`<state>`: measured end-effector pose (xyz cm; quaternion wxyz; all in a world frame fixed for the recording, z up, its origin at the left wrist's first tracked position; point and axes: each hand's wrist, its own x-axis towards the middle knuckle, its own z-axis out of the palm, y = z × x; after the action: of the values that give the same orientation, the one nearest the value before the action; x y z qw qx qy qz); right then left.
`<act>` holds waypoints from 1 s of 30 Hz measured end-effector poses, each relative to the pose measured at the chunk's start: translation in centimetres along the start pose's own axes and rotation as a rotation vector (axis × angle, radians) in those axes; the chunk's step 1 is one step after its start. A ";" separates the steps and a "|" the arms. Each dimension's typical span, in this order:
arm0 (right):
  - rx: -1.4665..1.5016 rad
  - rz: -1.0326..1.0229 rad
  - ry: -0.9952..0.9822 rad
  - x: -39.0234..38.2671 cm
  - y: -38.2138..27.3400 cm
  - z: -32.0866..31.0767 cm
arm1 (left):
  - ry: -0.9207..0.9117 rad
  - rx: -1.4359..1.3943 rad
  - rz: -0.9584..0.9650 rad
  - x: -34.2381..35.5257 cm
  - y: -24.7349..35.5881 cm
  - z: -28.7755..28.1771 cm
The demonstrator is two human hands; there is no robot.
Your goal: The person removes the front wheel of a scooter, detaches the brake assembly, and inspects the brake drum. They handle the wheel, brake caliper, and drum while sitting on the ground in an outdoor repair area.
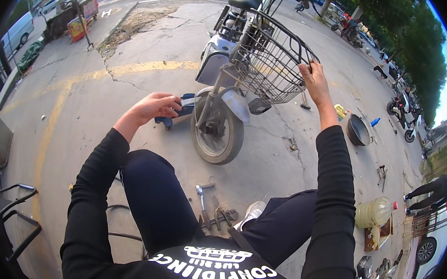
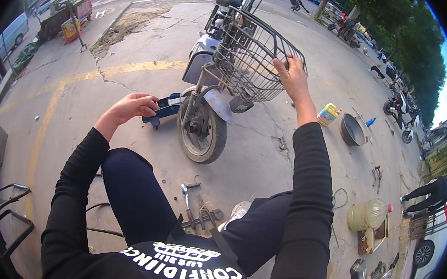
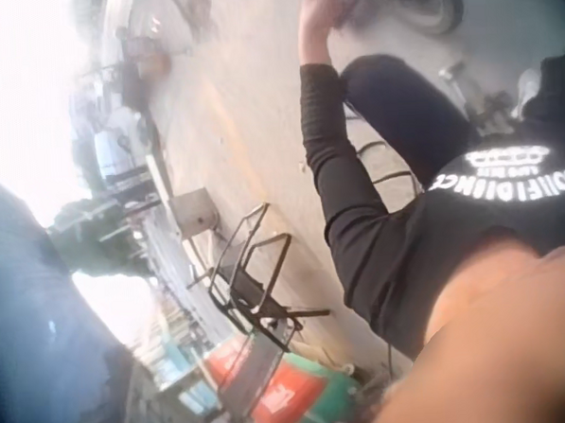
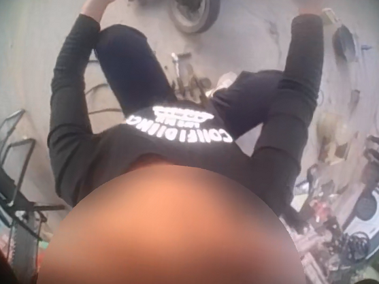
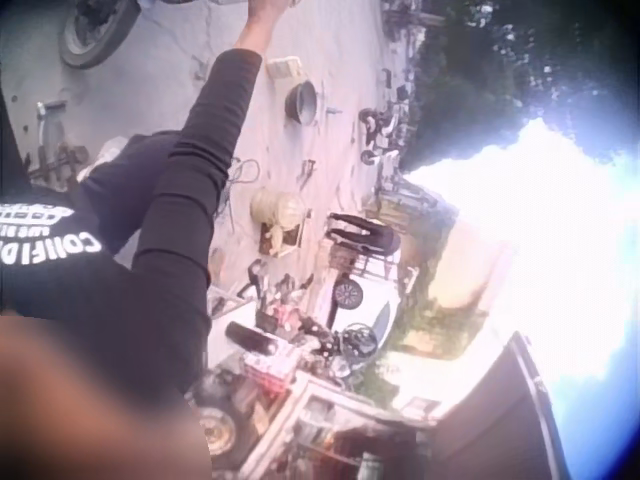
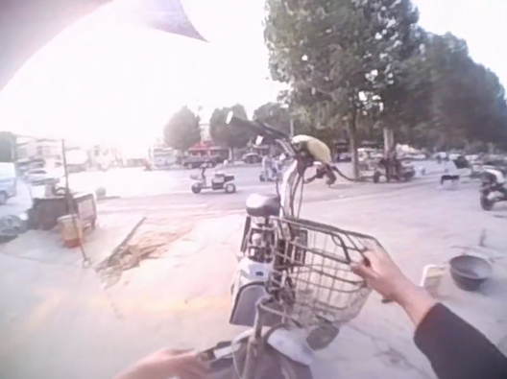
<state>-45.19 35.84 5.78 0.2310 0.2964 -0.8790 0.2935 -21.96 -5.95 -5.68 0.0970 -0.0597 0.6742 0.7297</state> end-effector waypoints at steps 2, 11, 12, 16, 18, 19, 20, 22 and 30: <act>-0.028 0.014 0.045 0.0 0.7 -0.6 | -0.005 0.054 0.087 -0.6 3.2 2.0; -0.071 0.045 0.213 -0.2 -0.2 1.2 | 0.079 0.044 0.289 -0.7 8.6 9.1; -0.028 0.092 0.109 -1.1 -1.1 0.6 | 0.064 0.042 0.281 0.1 8.4 9.3; -0.056 0.097 0.180 -1.7 -0.4 -0.7 | 0.034 0.013 0.272 6.0 8.0 9.4; -0.046 0.092 0.183 -1.5 0.1 -0.3 | 0.048 -0.065 0.211 10.8 4.9 6.0; -0.013 0.087 0.164 -1.4 -0.7 -0.1 | 0.119 -0.126 0.145 12.3 3.3 4.3; -0.005 0.069 0.176 -0.9 -0.9 0.2 | 0.188 -0.194 0.083 13.5 1.6 2.9; -0.080 0.014 0.306 1.5 -0.3 1.0 | 0.257 -0.244 0.032 16.1 -3.2 -0.2; -0.037 -0.086 0.177 -0.4 0.7 -0.6 | 0.187 0.069 -0.768 5.4 -28.9 11.7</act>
<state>-45.22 36.90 5.72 0.3255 0.3027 -0.8469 0.2918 -20.33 8.09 -33.96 0.3029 -0.3703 0.6331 0.6086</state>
